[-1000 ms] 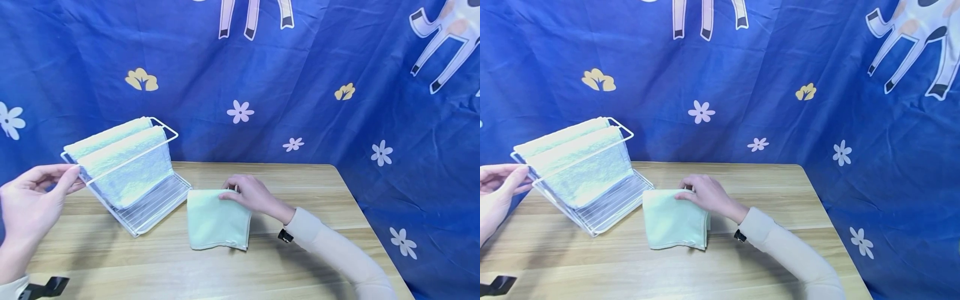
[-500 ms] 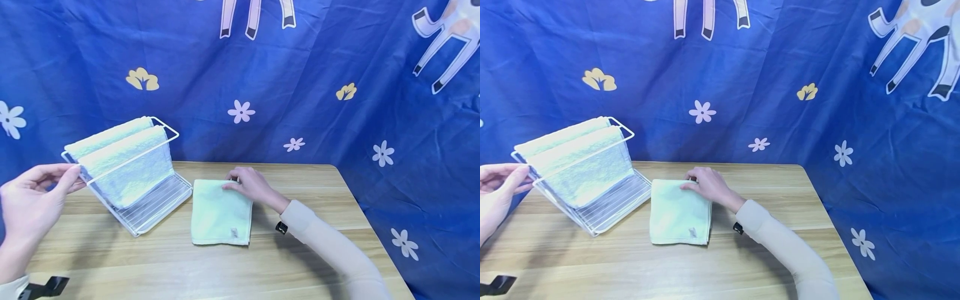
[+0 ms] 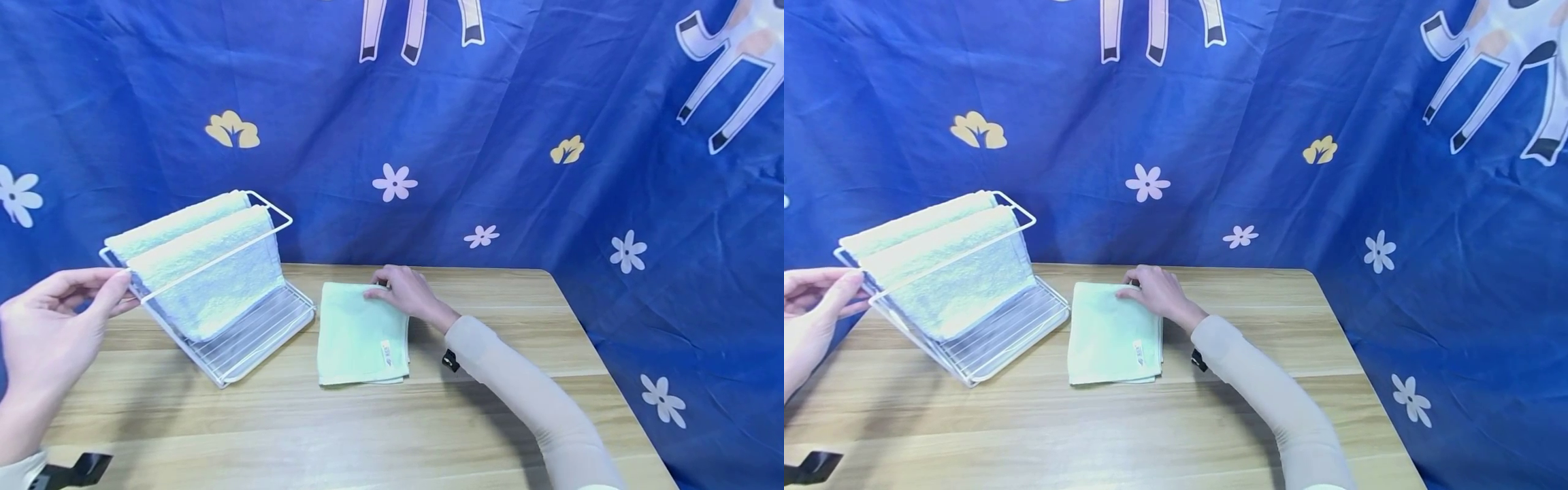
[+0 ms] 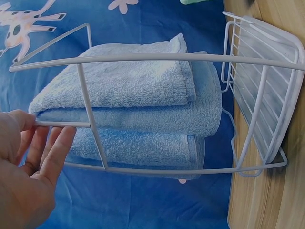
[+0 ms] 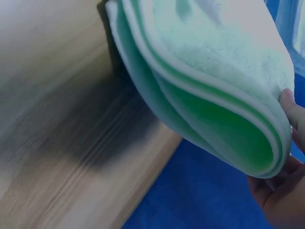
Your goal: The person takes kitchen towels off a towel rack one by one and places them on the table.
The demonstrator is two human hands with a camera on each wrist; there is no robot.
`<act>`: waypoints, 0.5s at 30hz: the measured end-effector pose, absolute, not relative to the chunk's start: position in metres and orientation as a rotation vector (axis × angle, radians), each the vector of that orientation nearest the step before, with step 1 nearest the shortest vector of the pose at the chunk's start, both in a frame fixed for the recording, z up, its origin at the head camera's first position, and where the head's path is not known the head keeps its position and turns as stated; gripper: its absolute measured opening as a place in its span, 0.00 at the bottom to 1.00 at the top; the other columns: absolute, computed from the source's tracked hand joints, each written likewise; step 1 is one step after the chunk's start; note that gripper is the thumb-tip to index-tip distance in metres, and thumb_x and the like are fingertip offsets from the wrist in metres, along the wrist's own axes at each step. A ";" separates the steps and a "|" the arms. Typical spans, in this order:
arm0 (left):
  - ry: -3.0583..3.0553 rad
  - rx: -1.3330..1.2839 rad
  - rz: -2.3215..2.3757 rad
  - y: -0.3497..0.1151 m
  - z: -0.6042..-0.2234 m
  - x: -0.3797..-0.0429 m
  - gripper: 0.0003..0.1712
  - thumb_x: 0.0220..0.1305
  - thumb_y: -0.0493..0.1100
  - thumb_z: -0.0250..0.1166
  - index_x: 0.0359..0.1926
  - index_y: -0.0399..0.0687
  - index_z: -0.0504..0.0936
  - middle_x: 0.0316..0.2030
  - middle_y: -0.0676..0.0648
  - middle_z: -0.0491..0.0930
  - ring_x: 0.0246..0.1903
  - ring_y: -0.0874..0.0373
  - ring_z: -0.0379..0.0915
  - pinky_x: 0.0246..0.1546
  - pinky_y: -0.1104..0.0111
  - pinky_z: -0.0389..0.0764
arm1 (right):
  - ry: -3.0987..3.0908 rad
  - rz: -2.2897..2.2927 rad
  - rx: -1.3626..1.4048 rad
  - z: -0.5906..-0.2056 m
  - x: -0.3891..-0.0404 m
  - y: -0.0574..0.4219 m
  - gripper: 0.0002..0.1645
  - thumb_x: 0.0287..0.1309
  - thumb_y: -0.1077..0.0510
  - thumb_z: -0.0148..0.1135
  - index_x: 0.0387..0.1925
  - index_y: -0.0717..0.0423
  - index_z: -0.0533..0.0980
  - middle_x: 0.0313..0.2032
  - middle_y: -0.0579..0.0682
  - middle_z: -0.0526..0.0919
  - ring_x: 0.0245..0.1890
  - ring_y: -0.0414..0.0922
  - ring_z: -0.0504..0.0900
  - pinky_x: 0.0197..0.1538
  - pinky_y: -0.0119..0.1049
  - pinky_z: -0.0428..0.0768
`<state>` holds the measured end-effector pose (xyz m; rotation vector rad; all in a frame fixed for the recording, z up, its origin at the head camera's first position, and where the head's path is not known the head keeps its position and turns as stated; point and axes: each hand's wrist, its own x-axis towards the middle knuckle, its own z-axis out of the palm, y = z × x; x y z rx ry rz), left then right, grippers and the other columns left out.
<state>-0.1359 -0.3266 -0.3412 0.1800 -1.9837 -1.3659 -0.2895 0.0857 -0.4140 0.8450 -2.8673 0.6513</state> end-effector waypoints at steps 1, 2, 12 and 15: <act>-1.984 0.181 -1.367 -0.327 -0.341 -0.136 0.19 0.65 0.28 0.71 0.36 0.61 0.87 0.29 0.73 0.87 0.23 0.78 0.85 0.25 0.86 0.87 | -2.871 0.650 0.843 -0.416 -0.292 0.085 0.17 0.65 0.37 0.71 0.44 0.42 0.88 0.38 0.41 0.89 0.34 0.39 0.80 0.32 0.29 0.78; -1.984 0.180 -1.368 -0.327 -0.341 -0.136 0.18 0.65 0.27 0.71 0.36 0.61 0.87 0.29 0.72 0.87 0.23 0.78 0.85 0.25 0.86 0.87 | -2.875 0.647 0.841 -0.418 -0.294 0.085 0.17 0.65 0.37 0.71 0.44 0.42 0.88 0.39 0.41 0.89 0.35 0.39 0.81 0.34 0.30 0.79; -1.985 0.223 -1.402 -0.327 -0.342 -0.137 0.16 0.67 0.28 0.70 0.37 0.58 0.87 0.29 0.70 0.88 0.22 0.77 0.85 0.26 0.85 0.88 | -2.921 0.630 0.849 -0.436 -0.315 0.077 0.18 0.66 0.36 0.69 0.46 0.42 0.87 0.46 0.42 0.91 0.41 0.40 0.85 0.41 0.35 0.86; -1.994 0.246 -1.401 -0.326 -0.342 -0.137 0.15 0.68 0.30 0.69 0.36 0.58 0.87 0.28 0.71 0.87 0.22 0.77 0.85 0.26 0.86 0.87 | -2.929 0.632 0.846 -0.440 -0.320 0.076 0.18 0.66 0.36 0.69 0.46 0.42 0.87 0.46 0.42 0.91 0.42 0.40 0.86 0.40 0.34 0.86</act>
